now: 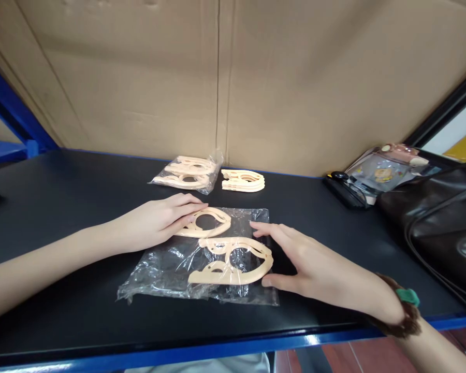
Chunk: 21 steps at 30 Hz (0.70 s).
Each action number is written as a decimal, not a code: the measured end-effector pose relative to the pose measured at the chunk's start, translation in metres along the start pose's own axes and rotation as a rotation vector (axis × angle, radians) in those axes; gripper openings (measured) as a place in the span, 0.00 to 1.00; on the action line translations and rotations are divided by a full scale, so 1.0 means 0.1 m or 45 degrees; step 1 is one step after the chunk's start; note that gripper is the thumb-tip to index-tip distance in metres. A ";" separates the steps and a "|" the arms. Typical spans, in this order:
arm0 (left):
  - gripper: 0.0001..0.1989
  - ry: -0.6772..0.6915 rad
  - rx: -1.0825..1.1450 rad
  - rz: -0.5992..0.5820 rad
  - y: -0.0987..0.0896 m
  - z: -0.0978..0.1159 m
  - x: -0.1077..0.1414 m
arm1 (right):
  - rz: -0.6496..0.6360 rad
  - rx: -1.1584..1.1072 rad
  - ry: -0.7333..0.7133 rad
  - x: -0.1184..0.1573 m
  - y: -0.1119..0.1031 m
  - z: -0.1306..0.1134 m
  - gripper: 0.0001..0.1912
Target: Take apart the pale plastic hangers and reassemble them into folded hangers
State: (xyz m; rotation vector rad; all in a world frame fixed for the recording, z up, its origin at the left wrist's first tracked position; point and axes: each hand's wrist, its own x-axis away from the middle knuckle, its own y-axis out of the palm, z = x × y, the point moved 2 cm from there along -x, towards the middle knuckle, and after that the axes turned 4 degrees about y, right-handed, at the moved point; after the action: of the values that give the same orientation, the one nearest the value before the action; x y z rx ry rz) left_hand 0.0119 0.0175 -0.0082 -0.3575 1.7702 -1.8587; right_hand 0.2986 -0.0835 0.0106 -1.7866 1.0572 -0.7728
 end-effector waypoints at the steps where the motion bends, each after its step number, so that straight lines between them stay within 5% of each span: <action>1: 0.23 0.000 0.000 0.004 0.00 0.00 0.00 | 0.004 0.013 0.004 0.01 -0.01 0.03 0.35; 5: 0.22 -0.015 0.019 0.009 0.00 -0.01 -0.01 | 0.036 0.015 -0.018 -0.06 0.00 0.04 0.36; 12: 0.22 -0.054 0.045 0.015 -0.02 0.00 -0.02 | 0.125 -0.024 -0.183 -0.37 0.07 -0.28 0.38; 21: 0.21 -0.069 0.053 -0.019 -0.07 0.03 -0.04 | 0.035 -0.543 -0.119 -0.35 0.10 -0.27 0.36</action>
State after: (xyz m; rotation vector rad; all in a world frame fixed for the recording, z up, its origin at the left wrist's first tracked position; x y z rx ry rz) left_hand 0.0159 0.0171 -0.0003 -0.4025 1.6949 -1.8761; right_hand 0.2570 -0.0649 0.0100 -2.1357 1.2478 -0.4621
